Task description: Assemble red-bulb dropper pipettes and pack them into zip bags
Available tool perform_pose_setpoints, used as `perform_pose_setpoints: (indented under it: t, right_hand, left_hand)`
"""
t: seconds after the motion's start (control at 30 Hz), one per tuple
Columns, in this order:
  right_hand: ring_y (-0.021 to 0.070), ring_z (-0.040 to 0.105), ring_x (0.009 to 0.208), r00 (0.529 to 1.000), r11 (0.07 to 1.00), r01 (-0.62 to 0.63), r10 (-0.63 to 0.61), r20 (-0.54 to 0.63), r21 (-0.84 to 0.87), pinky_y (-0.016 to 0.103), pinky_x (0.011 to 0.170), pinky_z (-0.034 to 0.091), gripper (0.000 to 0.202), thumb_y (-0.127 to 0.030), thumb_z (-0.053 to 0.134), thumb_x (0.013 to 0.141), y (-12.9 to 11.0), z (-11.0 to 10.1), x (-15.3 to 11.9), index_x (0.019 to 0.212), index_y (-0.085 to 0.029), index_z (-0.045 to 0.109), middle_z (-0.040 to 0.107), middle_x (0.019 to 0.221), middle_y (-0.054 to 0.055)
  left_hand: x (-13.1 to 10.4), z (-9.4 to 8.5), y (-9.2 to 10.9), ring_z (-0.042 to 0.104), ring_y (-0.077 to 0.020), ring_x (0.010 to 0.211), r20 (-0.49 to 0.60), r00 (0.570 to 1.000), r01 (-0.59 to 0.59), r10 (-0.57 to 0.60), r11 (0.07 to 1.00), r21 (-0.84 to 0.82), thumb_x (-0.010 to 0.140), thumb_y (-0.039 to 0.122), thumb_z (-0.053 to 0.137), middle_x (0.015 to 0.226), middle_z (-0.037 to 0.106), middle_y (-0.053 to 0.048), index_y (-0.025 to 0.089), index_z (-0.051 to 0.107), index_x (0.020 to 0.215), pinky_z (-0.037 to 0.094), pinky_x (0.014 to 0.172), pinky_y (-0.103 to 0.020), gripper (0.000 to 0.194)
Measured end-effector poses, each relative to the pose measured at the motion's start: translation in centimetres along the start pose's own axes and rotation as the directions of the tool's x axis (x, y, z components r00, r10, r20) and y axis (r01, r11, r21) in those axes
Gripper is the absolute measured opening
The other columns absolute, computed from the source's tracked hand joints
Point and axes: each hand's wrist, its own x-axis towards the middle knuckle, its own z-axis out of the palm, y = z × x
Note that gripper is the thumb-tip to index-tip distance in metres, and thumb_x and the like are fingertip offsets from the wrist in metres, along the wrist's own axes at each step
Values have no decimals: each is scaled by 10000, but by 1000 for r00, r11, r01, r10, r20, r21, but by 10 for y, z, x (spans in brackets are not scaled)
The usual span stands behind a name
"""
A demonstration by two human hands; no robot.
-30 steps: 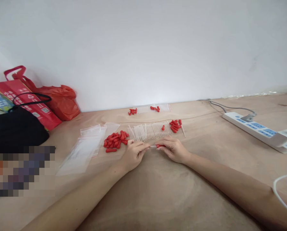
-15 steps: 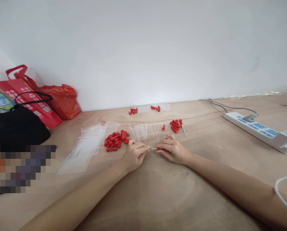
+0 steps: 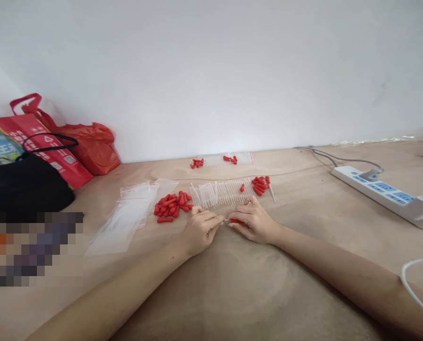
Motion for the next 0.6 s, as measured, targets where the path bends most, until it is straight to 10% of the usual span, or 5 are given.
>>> perform_pose_setpoints:
  t: [0.3, 0.43, 0.6]
  right_hand:
    - [139, 555, 700, 977, 952, -198, 210, -26, 231, 343, 756, 298, 155, -326, 530, 790, 3, 1, 3, 844, -192, 587, 643, 750, 22]
    - [126, 530, 608, 839, 648, -426, 544, 8, 632, 283, 599, 381, 334, -417, 636, 671, 3, 7, 7, 888, -192, 520, 631, 778, 30]
    - [100, 479, 551, 761, 386, -436, 640, 104, 813, 246, 528, 380, 304, -446, 636, 646, -7, 12, 14, 744, -189, 508, 575, 677, -1]
  left_hand:
    - [3, 0, 1, 580, -124, 648, -31, 995, 88, -90, 994, -72, 866, 213, 395, 778, 675, -2, 193, 591, 871, 272, 702, -312, 197]
    - [6, 0, 0, 590, -122, 637, -85, 974, 196, -208, 971, -136, 870, 235, 398, 735, 671, 15, 197, 553, 930, 296, 727, -306, 171]
    - [7, -1, 1, 590, -142, 688, -74, 947, 295, -312, 938, -181, 861, 257, 417, 699, 657, 24, 192, 474, 913, 309, 764, -320, 101]
